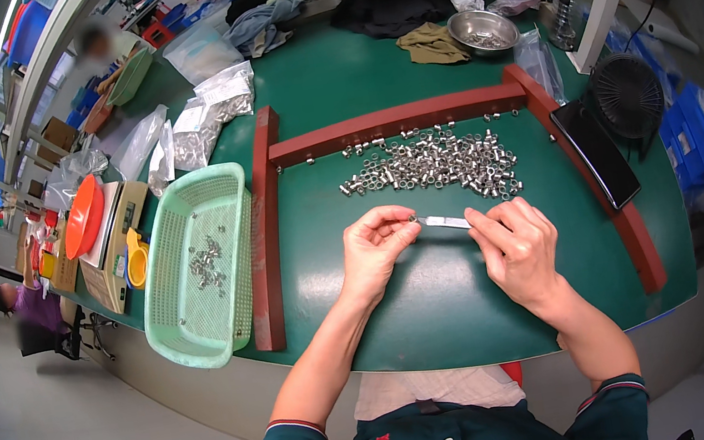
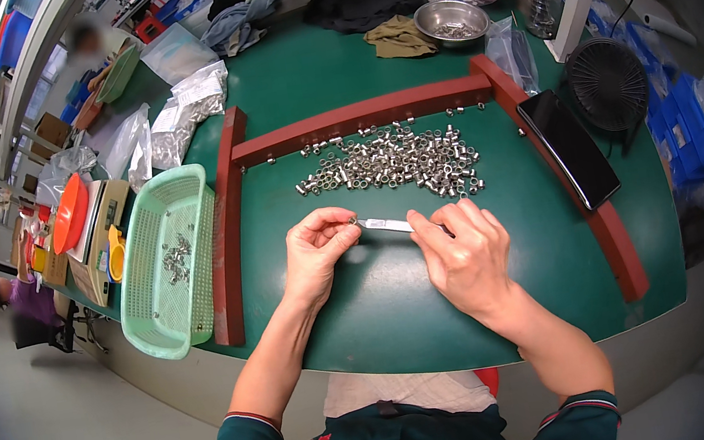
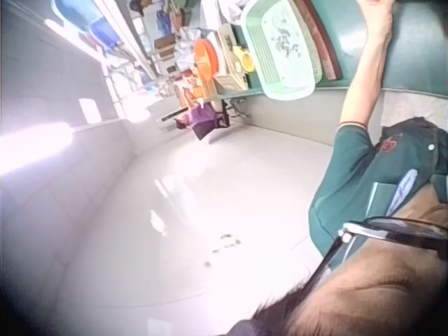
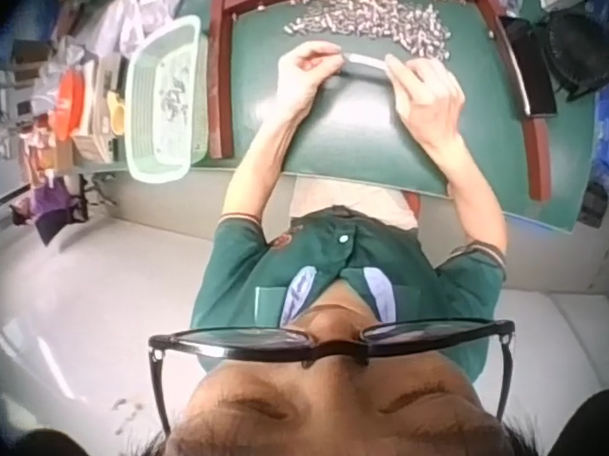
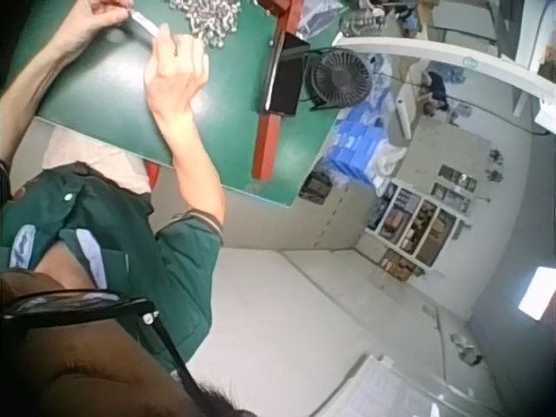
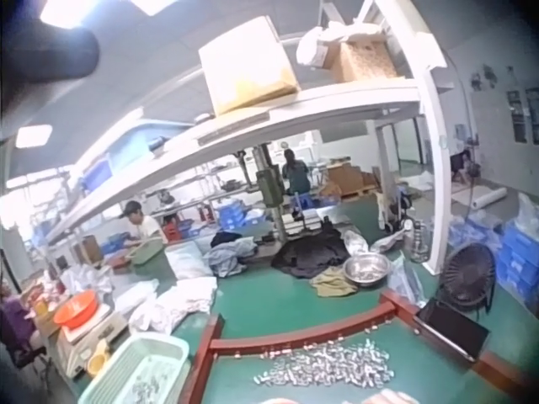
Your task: The person cleans small metal components using a thin metal pick at a workbench.
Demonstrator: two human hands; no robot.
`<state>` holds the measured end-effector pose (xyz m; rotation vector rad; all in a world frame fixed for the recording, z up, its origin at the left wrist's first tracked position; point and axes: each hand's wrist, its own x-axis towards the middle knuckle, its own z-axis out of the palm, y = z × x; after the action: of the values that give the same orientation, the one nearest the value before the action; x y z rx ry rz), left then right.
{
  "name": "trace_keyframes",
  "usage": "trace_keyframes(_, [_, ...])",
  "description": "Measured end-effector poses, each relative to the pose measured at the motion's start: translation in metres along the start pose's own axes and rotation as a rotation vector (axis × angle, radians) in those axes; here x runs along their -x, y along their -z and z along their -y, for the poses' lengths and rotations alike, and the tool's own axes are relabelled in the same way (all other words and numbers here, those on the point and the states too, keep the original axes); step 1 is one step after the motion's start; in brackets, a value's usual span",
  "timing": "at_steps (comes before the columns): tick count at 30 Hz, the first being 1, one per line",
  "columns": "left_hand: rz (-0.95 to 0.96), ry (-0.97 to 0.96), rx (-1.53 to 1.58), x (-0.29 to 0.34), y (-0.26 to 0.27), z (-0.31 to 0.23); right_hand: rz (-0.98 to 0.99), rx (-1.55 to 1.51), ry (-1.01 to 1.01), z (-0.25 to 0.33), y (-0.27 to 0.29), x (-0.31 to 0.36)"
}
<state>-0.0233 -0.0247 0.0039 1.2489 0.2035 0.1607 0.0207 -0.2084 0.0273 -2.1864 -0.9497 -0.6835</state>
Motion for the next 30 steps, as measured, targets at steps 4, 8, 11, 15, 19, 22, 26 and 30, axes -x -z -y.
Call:
trace_keyframes(4, [-0.005,-0.012,-0.042,-0.001,0.000,0.000,0.021,0.020,0.000,-0.002,-0.001,0.000])
trace_keyframes(8, [0.007,-0.048,-0.072,-0.002,-0.001,0.001,0.025,0.011,-0.004,-0.004,-0.001,0.000])
trace_keyframes(11, [0.001,-0.042,-0.084,-0.002,0.000,0.000,0.012,0.003,-0.009,-0.003,-0.002,0.000])
trace_keyframes(15, [0.007,-0.022,-0.066,-0.001,0.000,0.000,0.018,0.004,-0.013,-0.003,-0.002,0.000])
trace_keyframes(19, [0.004,-0.026,-0.057,-0.001,-0.001,0.000,0.014,0.005,-0.011,-0.002,-0.001,0.000])
trace_keyframes(22, [-0.013,-0.024,-0.058,0.000,-0.001,0.000,0.005,-0.001,-0.010,-0.002,-0.002,0.001])
trace_keyframes(26, [-0.034,-0.077,-0.058,-0.003,0.003,0.002,-0.014,0.014,-0.016,-0.008,-0.002,0.000])
trace_keyframes(30, [-0.156,-0.281,-0.418,-0.013,0.018,0.000,-0.066,0.049,-0.037,-0.024,-0.009,-0.001])
